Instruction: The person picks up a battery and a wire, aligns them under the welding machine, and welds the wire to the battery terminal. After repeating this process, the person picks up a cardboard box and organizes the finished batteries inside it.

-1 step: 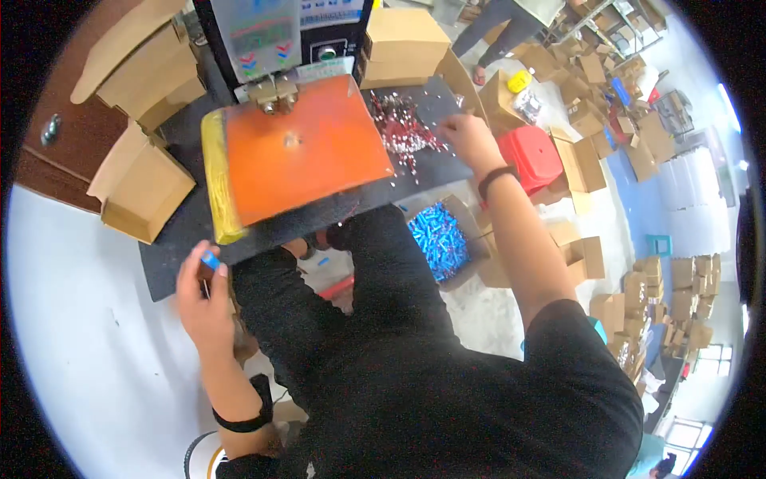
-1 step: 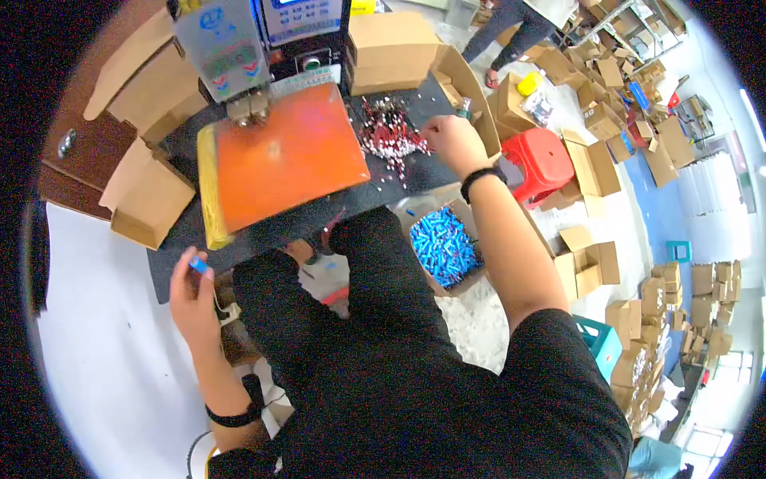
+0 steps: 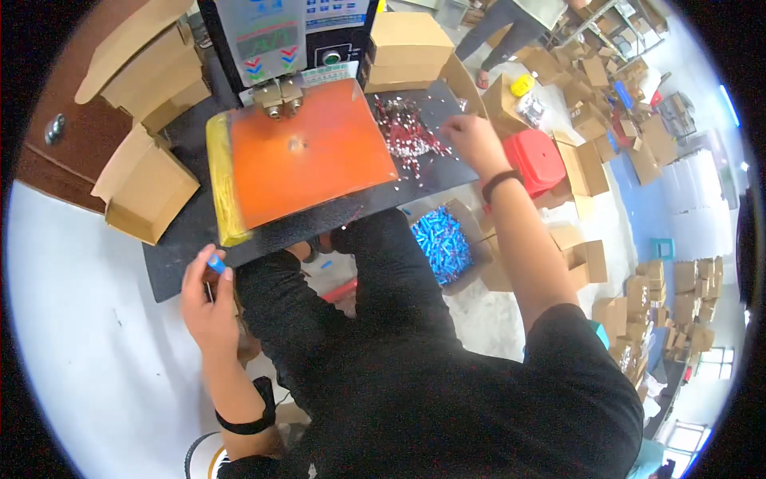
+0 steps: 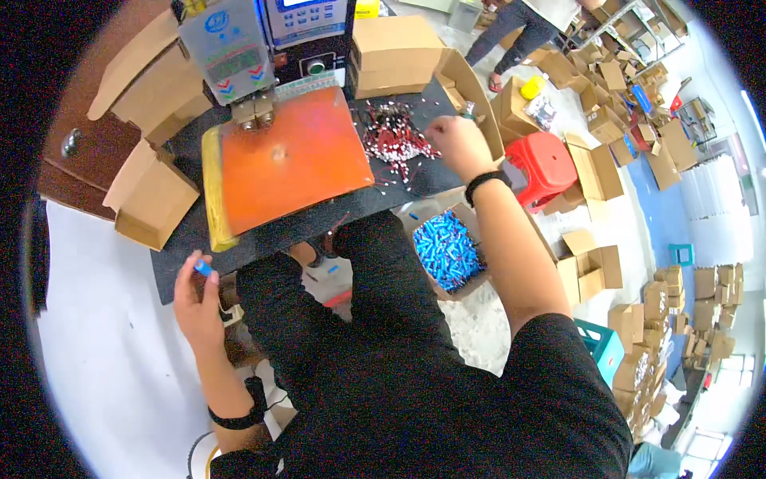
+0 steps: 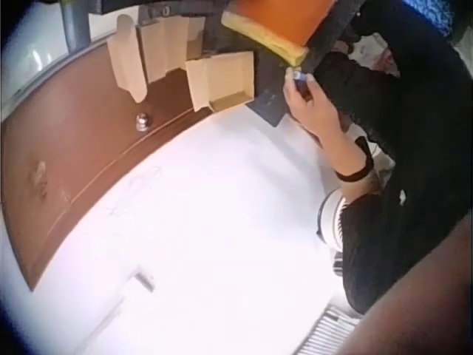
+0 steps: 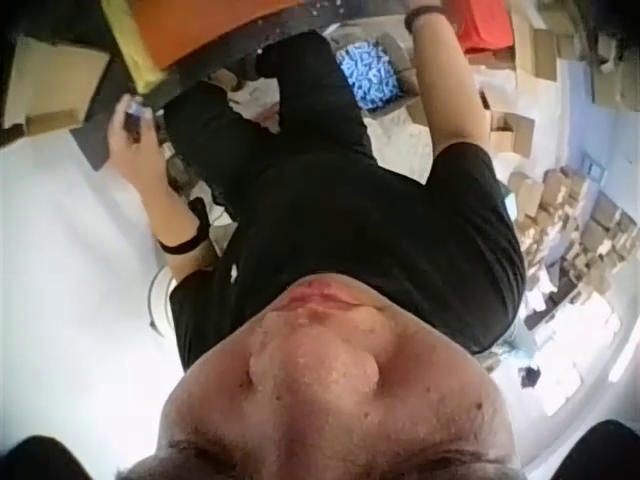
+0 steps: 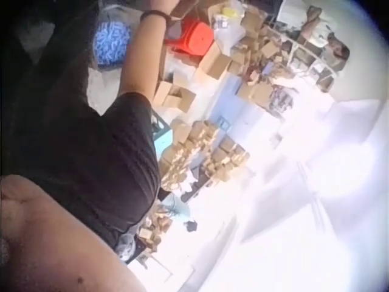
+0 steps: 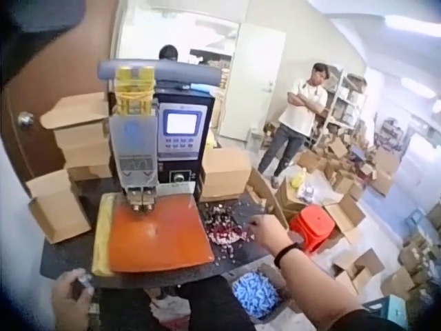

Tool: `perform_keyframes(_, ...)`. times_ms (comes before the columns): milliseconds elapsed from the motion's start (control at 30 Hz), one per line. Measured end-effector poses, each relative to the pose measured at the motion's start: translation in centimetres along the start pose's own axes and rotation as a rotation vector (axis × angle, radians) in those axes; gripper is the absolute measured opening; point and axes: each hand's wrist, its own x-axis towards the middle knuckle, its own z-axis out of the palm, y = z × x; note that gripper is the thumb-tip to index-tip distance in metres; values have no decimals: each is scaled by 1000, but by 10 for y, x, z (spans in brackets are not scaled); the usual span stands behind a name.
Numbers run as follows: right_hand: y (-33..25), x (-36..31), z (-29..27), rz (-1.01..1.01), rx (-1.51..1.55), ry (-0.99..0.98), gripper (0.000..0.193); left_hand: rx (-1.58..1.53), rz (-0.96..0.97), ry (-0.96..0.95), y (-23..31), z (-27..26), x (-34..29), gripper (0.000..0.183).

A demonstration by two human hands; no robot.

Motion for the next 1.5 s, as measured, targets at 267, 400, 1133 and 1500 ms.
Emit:
perform_keyframes(267, -45, 32, -71, -233, -419, -84, 16, 2, -63, -13, -1, 3, -15, 37)
perform_keyframes(400, -68, 59, -93, -383, -716, -214, 16, -21, 7, -44, 0, 11, -16, 37)
perform_keyframes(1133, -117, -33, 59, -499, 843, 233, 11, -196, -52, -285, 35, 108, 115, 31)
perform_keyframes(1500, -122, -31, 70, -493, 976, 236, 12, -172, -136, -243, 39, 113, 125, 32)
